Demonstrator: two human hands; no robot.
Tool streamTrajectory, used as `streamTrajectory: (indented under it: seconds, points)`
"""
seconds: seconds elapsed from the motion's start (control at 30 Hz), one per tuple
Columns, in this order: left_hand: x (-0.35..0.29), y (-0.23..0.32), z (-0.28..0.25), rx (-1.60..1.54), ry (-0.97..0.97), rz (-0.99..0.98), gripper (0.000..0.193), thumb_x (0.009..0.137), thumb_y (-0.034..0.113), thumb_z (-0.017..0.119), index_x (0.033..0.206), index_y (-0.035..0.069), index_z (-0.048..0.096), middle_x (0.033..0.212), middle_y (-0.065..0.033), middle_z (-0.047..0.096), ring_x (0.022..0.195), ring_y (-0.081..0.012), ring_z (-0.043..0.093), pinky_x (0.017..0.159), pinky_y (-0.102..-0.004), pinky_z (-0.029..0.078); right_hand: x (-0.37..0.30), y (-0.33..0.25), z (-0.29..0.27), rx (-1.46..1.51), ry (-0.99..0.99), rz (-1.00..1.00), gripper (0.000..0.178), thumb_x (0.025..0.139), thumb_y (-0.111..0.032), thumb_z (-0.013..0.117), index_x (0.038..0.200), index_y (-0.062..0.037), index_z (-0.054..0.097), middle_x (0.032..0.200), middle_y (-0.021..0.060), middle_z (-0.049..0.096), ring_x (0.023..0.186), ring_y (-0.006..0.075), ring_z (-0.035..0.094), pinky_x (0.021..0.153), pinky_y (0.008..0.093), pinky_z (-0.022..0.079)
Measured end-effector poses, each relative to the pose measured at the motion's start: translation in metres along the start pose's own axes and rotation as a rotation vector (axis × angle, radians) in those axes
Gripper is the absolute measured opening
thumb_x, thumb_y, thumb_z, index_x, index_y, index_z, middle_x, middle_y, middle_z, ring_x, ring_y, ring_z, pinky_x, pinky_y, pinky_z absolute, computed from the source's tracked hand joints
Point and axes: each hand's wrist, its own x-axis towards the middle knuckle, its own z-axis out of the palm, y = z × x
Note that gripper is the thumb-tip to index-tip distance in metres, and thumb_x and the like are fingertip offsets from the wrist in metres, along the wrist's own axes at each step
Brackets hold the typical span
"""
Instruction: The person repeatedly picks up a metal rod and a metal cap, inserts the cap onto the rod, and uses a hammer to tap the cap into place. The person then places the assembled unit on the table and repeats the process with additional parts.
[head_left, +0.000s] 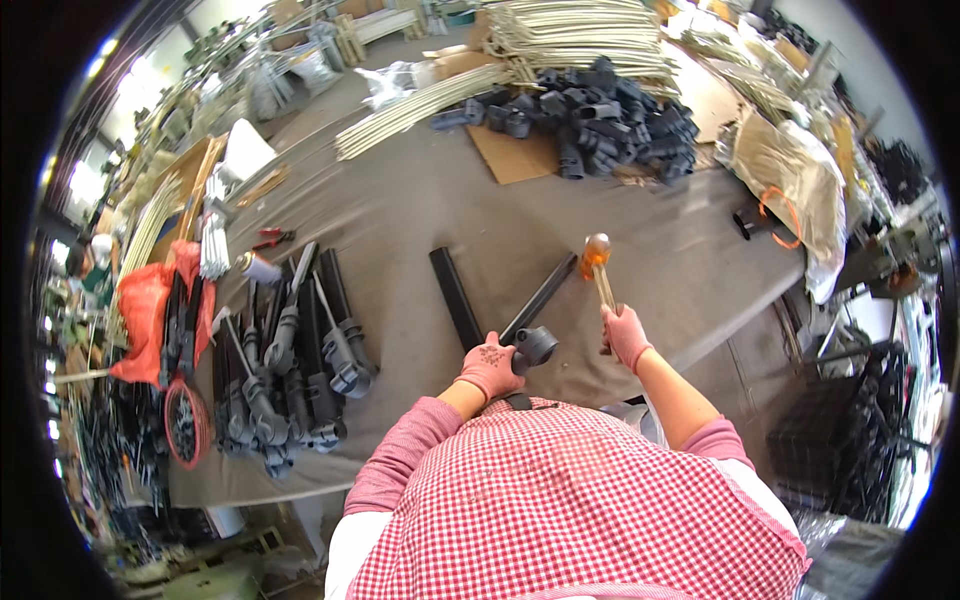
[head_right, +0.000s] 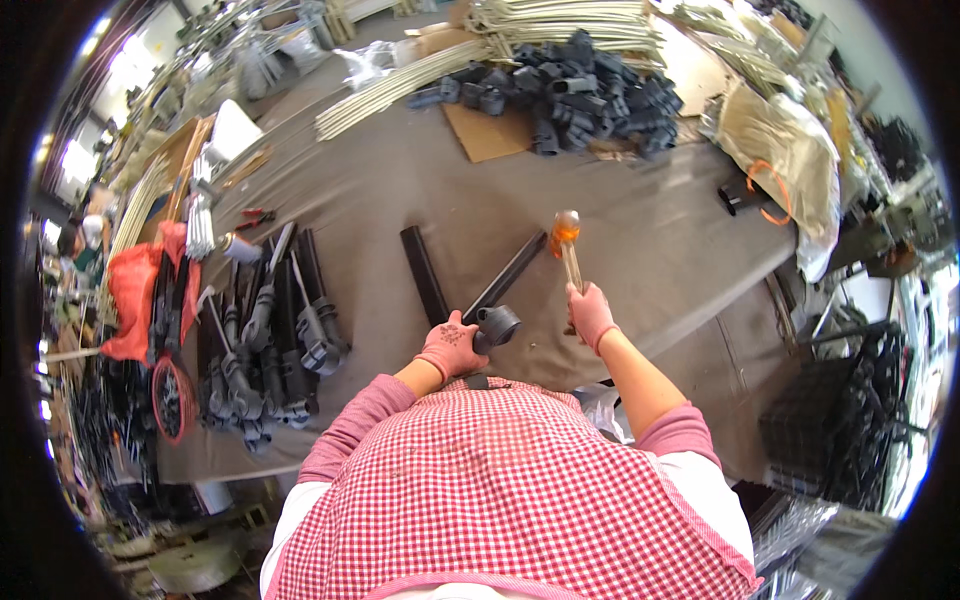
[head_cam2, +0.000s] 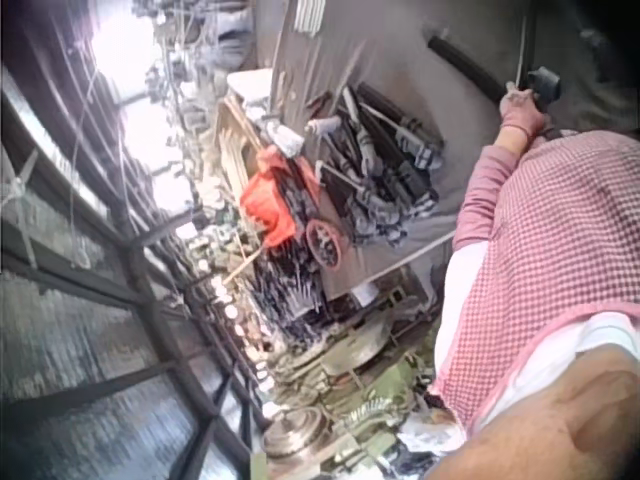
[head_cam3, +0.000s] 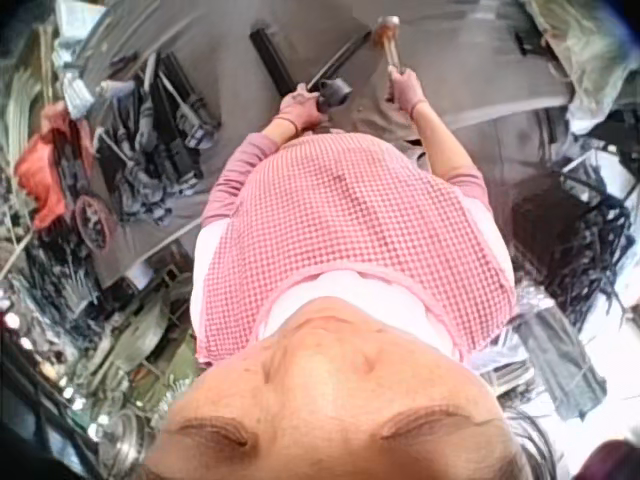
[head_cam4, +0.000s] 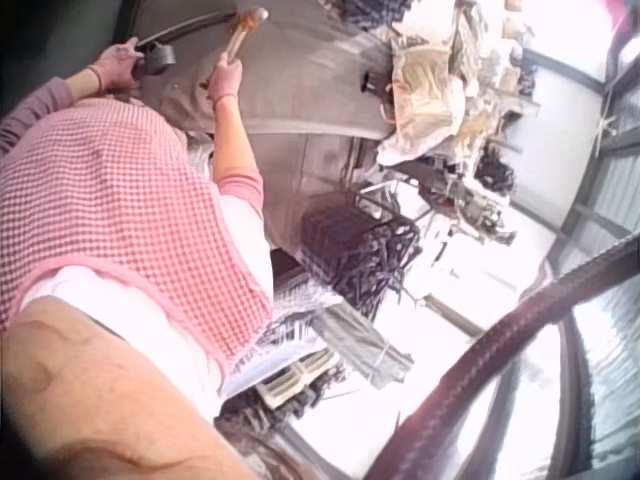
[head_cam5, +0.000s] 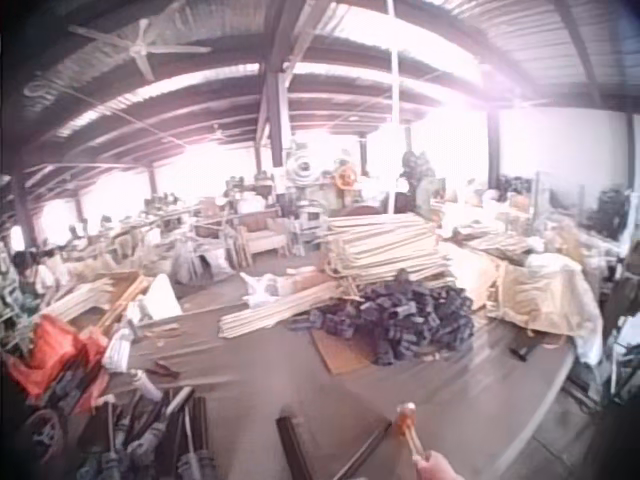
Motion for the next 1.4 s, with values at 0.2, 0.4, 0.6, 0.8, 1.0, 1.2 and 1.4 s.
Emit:
streamTrajectory:
  seconds: [0.2, 0.4, 0.6, 0.8, 1.0, 1.2, 1.4]
  points:
    - [0.007, 0.0, 0.012, 0.094, -0.019, -0.021, 0.055, 0.069, 0.045, 0.075, 0.116, 0.017, 0.071, 0.123, -0.0196, 0.053, 0.098, -0.0367, 0.07, 0.084, -0.0429, 0.058, -0.014, -0.069, -0.014, 0.301, 0.006, -0.3, 0.03, 0.101, -0.036, 0.056, 0.097, -0.0065, 0.05, 0.067, 0.0013, 0.049, 0.049, 0.0136, 0.048, 0.045, 0.0338, 0.051]
    - [0.014, -0.009, 0.027, 0.21, 0.03, -0.023, 0.061, 0.064, 0.053, 0.076, 0.112, 0.015, 0.073, 0.122, -0.0216, 0.06, 0.099, -0.0339, 0.071, 0.082, -0.0404, 0.059, -0.023, -0.075, -0.011, -0.06, -0.049, -0.079, 0.027, 0.103, -0.036, 0.053, 0.099, -0.0097, 0.052, 0.066, -0.0016, 0.048, 0.046, 0.0087, 0.044, 0.039, 0.0336, 0.046]
    - [0.011, -0.008, 0.021, 0.108, -0.033, 0.0, 0.063, 0.065, 0.048, 0.076, 0.118, 0.014, 0.071, 0.124, -0.0224, 0.057, 0.104, -0.0333, 0.069, 0.085, -0.0409, 0.058, 0.009, -0.045, -0.004, 0.229, 0.078, -0.595, 0.031, 0.104, -0.036, 0.052, 0.096, -0.006, 0.048, 0.054, 0.0025, 0.046, 0.042, 0.0136, 0.045, 0.037, 0.0331, 0.041]
    - [-0.012, -0.014, -0.004, -0.033, -0.04, -0.06, 0.054, 0.071, 0.042, 0.07, 0.118, 0.016, 0.072, 0.13, -0.0189, 0.057, 0.113, -0.0325, 0.065, 0.091, -0.0427, 0.055, 0.037, 0.059, 0.023, -0.347, 0.197, -0.209, 0.041, 0.102, -0.032, 0.051, 0.116, 0.0063, 0.051, 0.082, 0.0242, 0.066, 0.08, 0.0457, 0.065, 0.074, 0.051, 0.052]
    - [-0.046, -0.035, -0.035, -0.464, 0.125, -0.006, 0.06, 0.072, 0.047, 0.077, 0.118, 0.01, 0.069, 0.122, -0.0144, 0.058, 0.107, -0.0333, 0.065, 0.092, -0.0428, 0.052, 0.057, 0.015, 0.08, -0.628, 0.401, -0.592, 0.046, 0.101, -0.04, 0.055, 0.119, 0.0021, 0.053, 0.103, 0.0167, 0.063, 0.104, 0.0243, 0.062, 0.093, 0.0383, 0.05]
    - [-0.097, -0.06, -0.06, -1.281, 0.145, 0.063, 0.061, 0.076, 0.029, 0.087, 0.125, 0.002, 0.061, 0.101, -0.0017, 0.066, 0.091, -0.011, 0.06, 0.078, -0.0293, 0.052, -0.016, -0.105, 0.175, 0.835, -0.756, -0.247, 0.032, 0.095, -0.021, 0.068, 0.117, -0.0014, 0.055, 0.099, 0.0139, 0.068, 0.09, 0.0247, 0.067, 0.081, 0.0384, 0.057]
    - [-0.185, -0.136, -0.153, -2.218, 1.145, 0.261, 0.029, 0.093, 0.015, 0.065, 0.117, -0.001, 0.061, 0.112, -0.0098, 0.068, 0.106, -0.0297, 0.067, 0.099, -0.0442, 0.054, -0.121, -0.158, 0.2, 0.464, -1.087, -0.338, 0.03, 0.091, -0.009, 0.07, 0.112, -0.0024, 0.05, 0.082, 0.0075, 0.062, 0.067, 0.0212, 0.066, 0.064, 0.0417, 0.062]
